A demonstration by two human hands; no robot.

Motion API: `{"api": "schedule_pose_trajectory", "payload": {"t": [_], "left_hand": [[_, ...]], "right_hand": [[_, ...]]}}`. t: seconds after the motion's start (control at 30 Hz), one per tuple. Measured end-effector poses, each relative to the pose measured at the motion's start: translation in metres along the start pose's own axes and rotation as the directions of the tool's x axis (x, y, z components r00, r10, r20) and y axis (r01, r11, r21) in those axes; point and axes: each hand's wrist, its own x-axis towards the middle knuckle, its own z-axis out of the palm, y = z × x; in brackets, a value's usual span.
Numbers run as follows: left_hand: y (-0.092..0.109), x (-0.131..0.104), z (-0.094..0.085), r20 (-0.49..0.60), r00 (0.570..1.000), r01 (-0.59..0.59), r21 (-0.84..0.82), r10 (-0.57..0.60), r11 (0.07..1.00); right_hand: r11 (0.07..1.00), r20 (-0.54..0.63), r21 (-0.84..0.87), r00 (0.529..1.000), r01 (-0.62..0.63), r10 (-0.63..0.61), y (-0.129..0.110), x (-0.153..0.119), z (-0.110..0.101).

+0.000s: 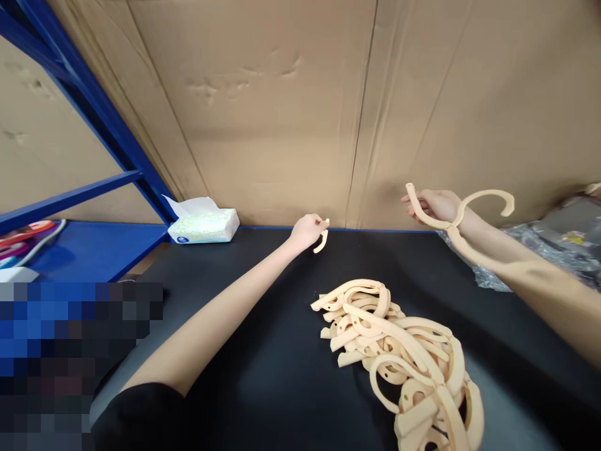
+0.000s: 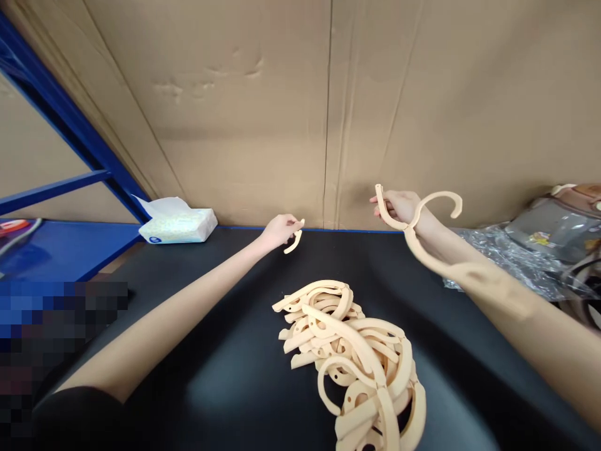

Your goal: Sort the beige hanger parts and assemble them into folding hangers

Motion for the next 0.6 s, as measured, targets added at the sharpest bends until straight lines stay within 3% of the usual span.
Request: {"api": "schedule_pose_trajectory", "payload": {"t": [0.13,0.37,0.6], "left_hand": [[-0.013,0.0,0.006,0.04,0.992,0.125,-0.086,-0.122,0.988],[0.01,0.007,0.032,0.062,0.993,0.103,-0.122,-0.096,0.987],[-0.005,0.001,0.005,-0.029,1.0,-0.014,-0.064,0.012,0.998]], "right_hand": [[0.969,-0.071,0.228,0.991,-0.091,0.11,0.004,-0.007,0.003],[0.874,-0.176,0.477,0.963,-0.097,0.203,0.014,-0.005,0.011],[0.808,-0.188,0.581,0.951,-0.093,0.245,0.02,-0.012,0.003]]}}
